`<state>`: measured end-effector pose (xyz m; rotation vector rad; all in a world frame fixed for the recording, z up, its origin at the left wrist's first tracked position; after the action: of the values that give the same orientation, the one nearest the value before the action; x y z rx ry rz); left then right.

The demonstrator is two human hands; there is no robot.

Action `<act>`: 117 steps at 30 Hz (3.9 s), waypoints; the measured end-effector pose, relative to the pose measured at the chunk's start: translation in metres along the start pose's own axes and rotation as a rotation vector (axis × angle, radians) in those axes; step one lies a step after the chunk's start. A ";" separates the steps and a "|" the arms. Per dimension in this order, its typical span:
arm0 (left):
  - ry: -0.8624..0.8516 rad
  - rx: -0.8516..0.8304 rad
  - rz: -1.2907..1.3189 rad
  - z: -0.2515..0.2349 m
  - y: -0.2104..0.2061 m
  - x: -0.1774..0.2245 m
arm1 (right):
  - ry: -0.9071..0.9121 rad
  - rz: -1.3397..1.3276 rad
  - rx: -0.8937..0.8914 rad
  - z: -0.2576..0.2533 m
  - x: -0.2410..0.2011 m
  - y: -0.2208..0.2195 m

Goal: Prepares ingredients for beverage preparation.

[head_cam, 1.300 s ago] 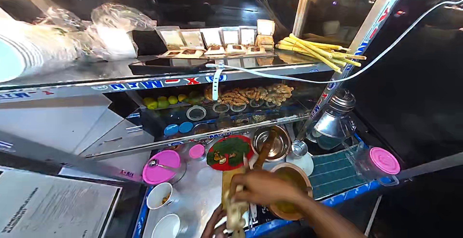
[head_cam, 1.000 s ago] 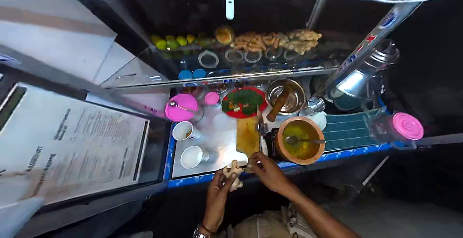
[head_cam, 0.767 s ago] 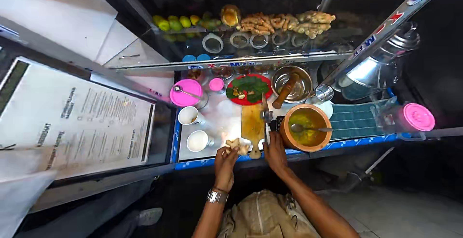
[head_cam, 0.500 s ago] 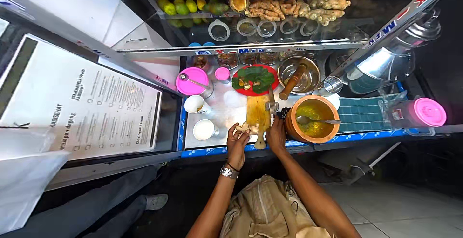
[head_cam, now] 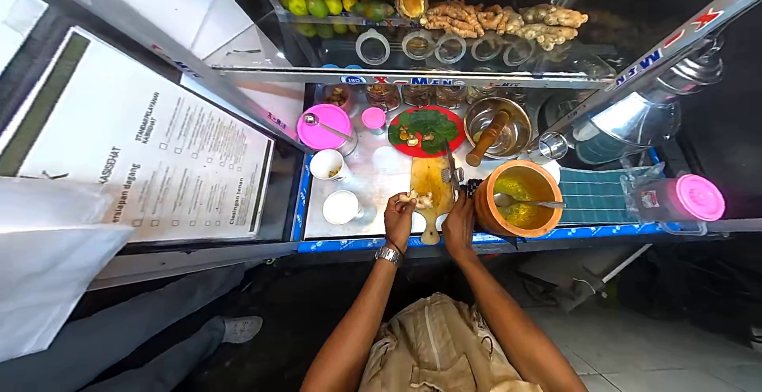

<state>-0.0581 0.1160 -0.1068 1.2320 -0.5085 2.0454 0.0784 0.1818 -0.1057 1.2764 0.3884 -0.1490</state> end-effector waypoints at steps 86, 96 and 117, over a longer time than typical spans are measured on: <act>-0.002 -0.073 -0.610 -0.029 -0.015 0.003 | 0.009 0.331 -0.665 0.100 0.012 0.082; 0.017 -0.017 -0.570 -0.018 -0.019 -0.001 | 0.037 0.227 -0.535 0.081 0.018 0.078; 0.052 0.036 -0.504 -0.001 -0.023 -0.009 | 0.027 0.314 -0.562 0.087 0.015 0.069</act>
<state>-0.0395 0.1295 -0.1156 1.1806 -0.1160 1.6555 0.1322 0.1213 -0.0287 0.7691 0.2241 0.2318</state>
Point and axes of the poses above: each hand's wrist, its own z-axis away from the middle knuckle, its own y-axis out of the back of the hand, x = y × z, the point moved 2 cm from there along -z, towards the middle knuckle, and after that the axes turned 3 degrees about -x, right-handed, at the moved point
